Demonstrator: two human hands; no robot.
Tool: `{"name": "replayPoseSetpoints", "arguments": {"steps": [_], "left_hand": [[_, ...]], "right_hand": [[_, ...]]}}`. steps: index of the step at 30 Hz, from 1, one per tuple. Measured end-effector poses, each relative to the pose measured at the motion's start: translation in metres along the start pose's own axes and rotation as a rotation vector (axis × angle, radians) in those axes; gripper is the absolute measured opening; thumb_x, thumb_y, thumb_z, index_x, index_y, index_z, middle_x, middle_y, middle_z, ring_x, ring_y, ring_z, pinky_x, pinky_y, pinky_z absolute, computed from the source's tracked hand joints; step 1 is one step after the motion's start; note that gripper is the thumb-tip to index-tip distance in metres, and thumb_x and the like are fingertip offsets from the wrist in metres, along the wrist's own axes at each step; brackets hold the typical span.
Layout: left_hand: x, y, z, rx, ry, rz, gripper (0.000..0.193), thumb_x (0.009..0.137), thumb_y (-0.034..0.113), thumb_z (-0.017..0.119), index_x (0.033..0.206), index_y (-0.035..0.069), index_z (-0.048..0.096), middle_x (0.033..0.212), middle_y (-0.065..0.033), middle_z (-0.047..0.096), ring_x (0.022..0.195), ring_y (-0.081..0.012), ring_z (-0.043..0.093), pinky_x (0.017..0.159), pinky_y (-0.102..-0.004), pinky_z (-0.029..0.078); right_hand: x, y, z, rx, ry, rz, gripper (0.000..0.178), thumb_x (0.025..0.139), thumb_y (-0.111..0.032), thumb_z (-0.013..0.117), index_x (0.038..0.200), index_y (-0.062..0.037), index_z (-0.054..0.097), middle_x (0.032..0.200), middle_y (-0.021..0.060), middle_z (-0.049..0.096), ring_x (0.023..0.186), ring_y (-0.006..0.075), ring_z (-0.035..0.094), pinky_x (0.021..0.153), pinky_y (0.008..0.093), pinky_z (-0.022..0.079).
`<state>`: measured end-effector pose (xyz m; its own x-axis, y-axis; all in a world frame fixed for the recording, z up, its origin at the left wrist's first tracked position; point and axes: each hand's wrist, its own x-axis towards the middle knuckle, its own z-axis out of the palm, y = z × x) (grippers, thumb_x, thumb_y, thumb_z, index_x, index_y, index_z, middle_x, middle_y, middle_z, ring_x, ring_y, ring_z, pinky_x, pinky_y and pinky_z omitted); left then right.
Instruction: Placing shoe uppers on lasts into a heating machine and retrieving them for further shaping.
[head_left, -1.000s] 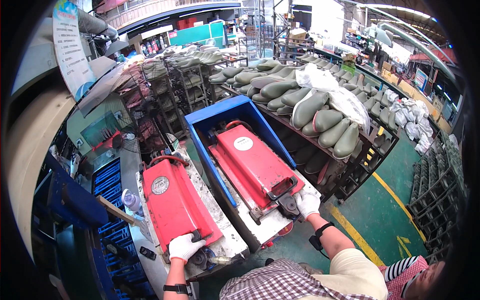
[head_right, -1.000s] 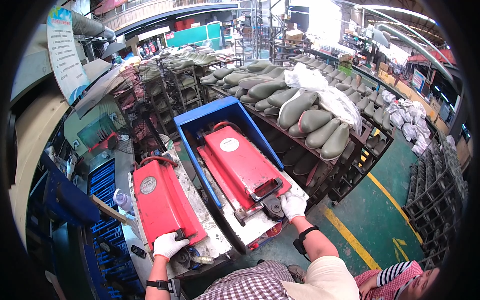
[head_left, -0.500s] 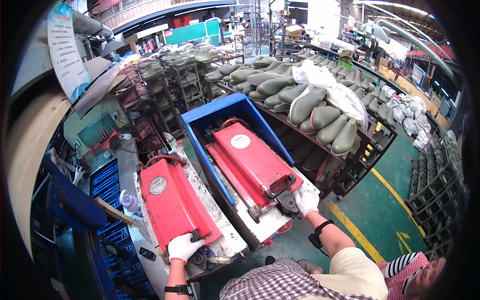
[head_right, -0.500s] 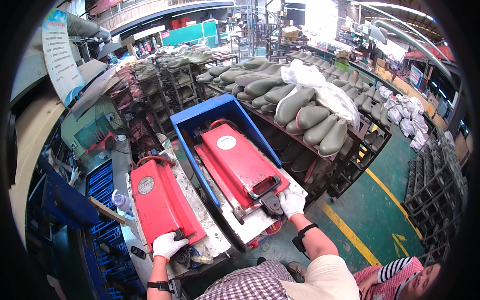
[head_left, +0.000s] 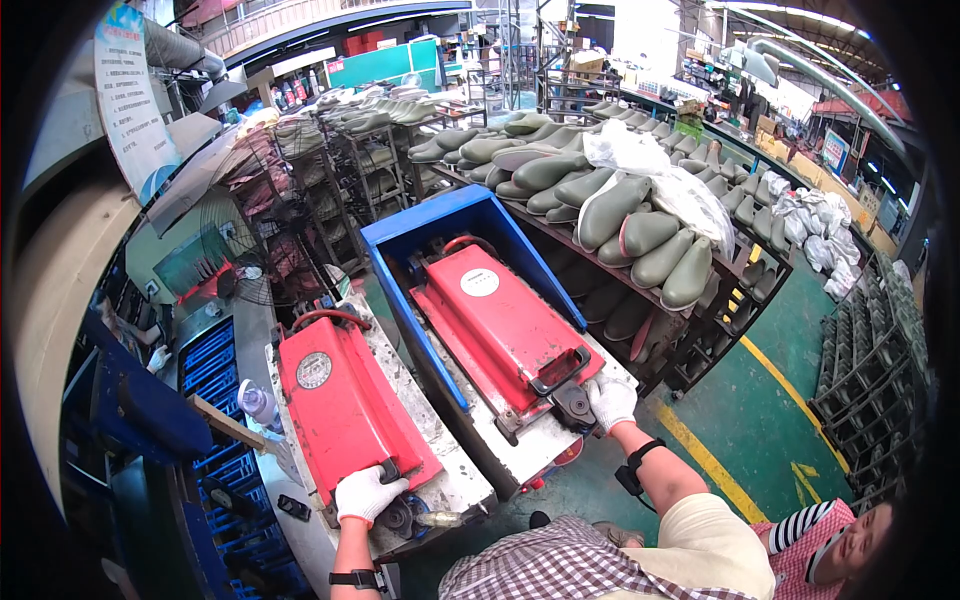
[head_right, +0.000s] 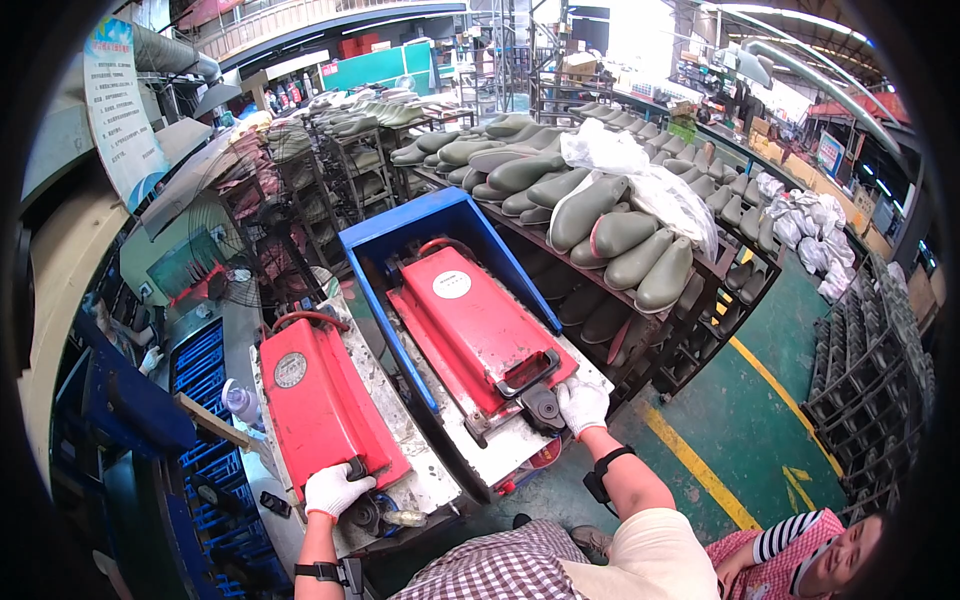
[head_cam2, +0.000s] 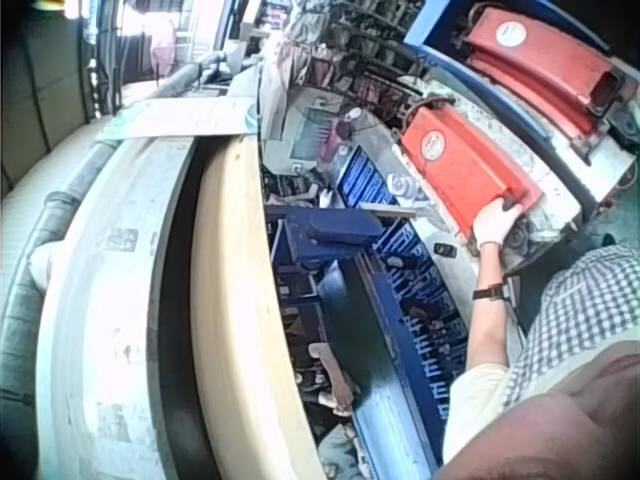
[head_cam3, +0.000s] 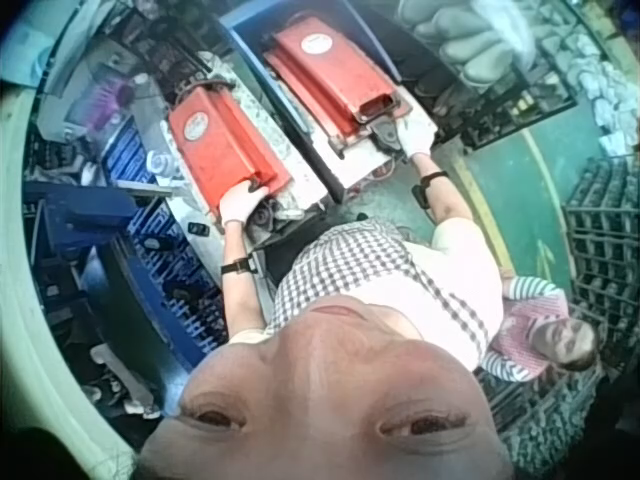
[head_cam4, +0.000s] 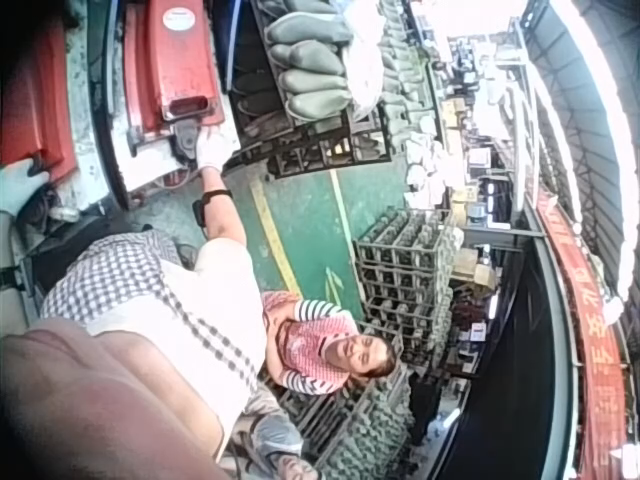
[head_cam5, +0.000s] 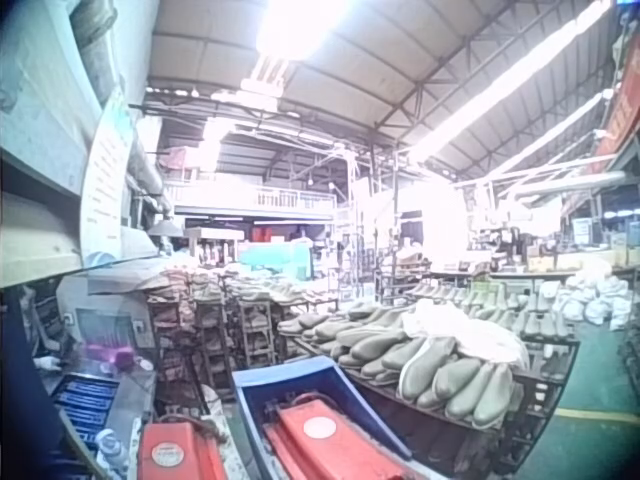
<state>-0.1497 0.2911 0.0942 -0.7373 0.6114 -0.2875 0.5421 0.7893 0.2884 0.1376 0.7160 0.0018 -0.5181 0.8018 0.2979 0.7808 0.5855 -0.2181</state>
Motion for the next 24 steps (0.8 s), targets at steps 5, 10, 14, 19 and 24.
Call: {"name": "replayPoseSetpoints", "arguments": {"steps": [5, 10, 14, 19, 24], "left_hand": [[-0.002, 0.003, -0.004, -0.002, -0.007, -0.011, 0.059, 0.074, 0.067, 0.073, 0.097, 0.014, 0.081, 0.089, -0.0163, 0.077, 0.086, -0.033, 0.075, 0.078, -0.0439, 0.058], [-0.001, 0.001, -0.002, -0.004, -0.027, -0.01, 0.06, 0.076, 0.067, 0.07, 0.1, 0.013, 0.081, 0.093, -0.0186, 0.077, 0.09, -0.0351, 0.075, 0.082, -0.0451, 0.057], [0.0, 0.001, -0.002, -0.012, -0.024, -0.004, 0.06, 0.076, 0.067, 0.07, 0.1, 0.013, 0.081, 0.093, -0.0189, 0.077, 0.09, -0.0355, 0.075, 0.082, -0.0453, 0.057], [0.0, 0.004, -0.005, 0.003, -0.027, -0.005, 0.059, 0.076, 0.067, 0.07, 0.1, 0.014, 0.081, 0.092, -0.0188, 0.077, 0.09, -0.0357, 0.075, 0.081, -0.0453, 0.057], [-0.003, 0.003, -0.004, -0.012, -0.005, 0.005, 0.059, 0.076, 0.066, 0.071, 0.1, 0.013, 0.081, 0.091, -0.019, 0.076, 0.088, -0.0358, 0.075, 0.08, -0.0453, 0.057]], "right_hand": [[0.0, -0.005, -0.005, 0.002, -0.022, 0.028, 0.034, 0.097, -0.038, 0.055, 0.1, -0.0114, 0.076, 0.087, 0.0175, 0.075, 0.085, 0.0371, 0.072, 0.081, 0.05, 0.054], [-0.001, -0.002, 0.0, 0.004, 0.021, 0.01, 0.034, 0.096, -0.038, 0.056, 0.097, -0.0106, 0.077, 0.087, 0.0176, 0.075, 0.085, 0.037, 0.072, 0.08, 0.0497, 0.054], [-0.001, 0.002, 0.005, -0.046, 0.047, -0.003, 0.03, 0.097, -0.037, 0.055, 0.098, -0.0152, 0.076, 0.083, 0.0136, 0.075, 0.08, 0.0338, 0.072, 0.079, 0.0484, 0.054], [-0.001, 0.003, 0.006, -0.041, 0.047, 0.0, 0.029, 0.097, -0.037, 0.056, 0.097, -0.0153, 0.075, 0.083, 0.0136, 0.075, 0.081, 0.0335, 0.072, 0.078, 0.0481, 0.053], [-0.001, -0.006, -0.007, 0.022, 0.032, 0.004, 0.034, 0.095, -0.037, 0.056, 0.093, -0.0096, 0.077, 0.086, 0.0179, 0.074, 0.084, 0.0375, 0.071, 0.079, 0.0499, 0.054]]}}
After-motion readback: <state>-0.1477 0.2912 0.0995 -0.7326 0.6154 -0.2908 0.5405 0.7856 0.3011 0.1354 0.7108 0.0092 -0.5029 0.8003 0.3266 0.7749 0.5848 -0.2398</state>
